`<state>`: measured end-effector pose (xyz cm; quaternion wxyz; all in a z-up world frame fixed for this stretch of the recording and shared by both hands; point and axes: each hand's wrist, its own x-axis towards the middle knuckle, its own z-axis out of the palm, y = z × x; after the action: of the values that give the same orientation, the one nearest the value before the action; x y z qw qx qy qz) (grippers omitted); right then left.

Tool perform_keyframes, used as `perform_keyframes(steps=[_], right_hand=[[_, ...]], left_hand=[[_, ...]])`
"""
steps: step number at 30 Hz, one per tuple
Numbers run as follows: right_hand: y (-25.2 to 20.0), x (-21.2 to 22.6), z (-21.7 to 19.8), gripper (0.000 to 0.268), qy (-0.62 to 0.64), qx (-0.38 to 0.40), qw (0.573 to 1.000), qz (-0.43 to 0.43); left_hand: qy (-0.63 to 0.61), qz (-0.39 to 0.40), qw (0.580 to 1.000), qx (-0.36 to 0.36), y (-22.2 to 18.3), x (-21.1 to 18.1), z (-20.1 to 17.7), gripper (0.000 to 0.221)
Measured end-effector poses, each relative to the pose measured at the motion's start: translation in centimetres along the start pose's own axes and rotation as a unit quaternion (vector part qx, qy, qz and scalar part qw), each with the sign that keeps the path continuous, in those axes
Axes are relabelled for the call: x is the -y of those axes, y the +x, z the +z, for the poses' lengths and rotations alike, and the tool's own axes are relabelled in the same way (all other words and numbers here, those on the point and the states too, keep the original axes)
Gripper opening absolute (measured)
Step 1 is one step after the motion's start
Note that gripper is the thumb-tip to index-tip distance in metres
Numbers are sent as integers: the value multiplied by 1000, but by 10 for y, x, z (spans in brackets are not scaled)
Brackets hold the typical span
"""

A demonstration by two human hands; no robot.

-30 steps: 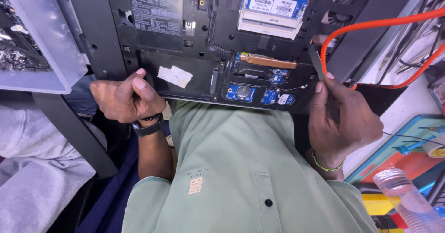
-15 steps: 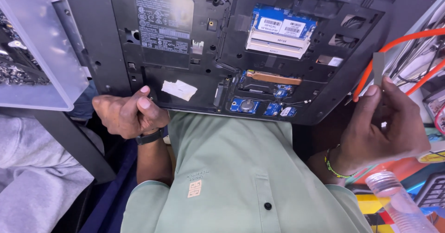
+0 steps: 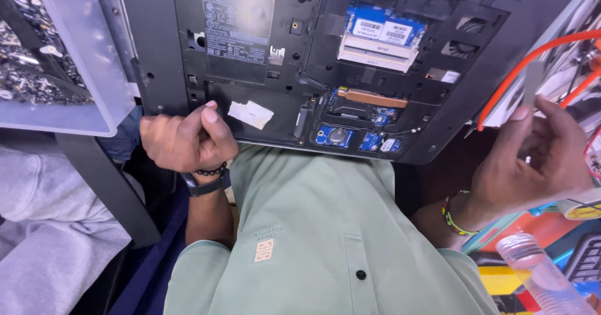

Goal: Disassembling a laptop by prying open the casing and disconnecting internal components

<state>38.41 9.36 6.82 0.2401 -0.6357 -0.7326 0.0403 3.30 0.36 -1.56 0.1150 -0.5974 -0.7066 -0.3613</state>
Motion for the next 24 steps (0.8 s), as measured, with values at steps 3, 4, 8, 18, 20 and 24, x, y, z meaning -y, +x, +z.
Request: perform_keyframes(steps=[3,4,8,18,20,24], right_hand=[[-15,20,-4,9,85,23,994,66],[-23,30,-6,7,144,48,980,131],[-20,54,-2,15,277,149,948,50],[-33,50,-6,18,384,226,887,-121],[-38,44,-9,22,407,230,877,-114],[-61,1,-25,20,409,18,912,-34]], left_hand=[[-43,-6,998,37,15,-11,-1,25],[-95,-22,994,43,17,-17,-1,26],[-277,43,959,32,18,-67,11,19],[-540,-105,813,192,26,-139,20,16],[-526,-89,821,205,23,-140,19,17],[-505,-95,829,220,22,-137,15,12]])
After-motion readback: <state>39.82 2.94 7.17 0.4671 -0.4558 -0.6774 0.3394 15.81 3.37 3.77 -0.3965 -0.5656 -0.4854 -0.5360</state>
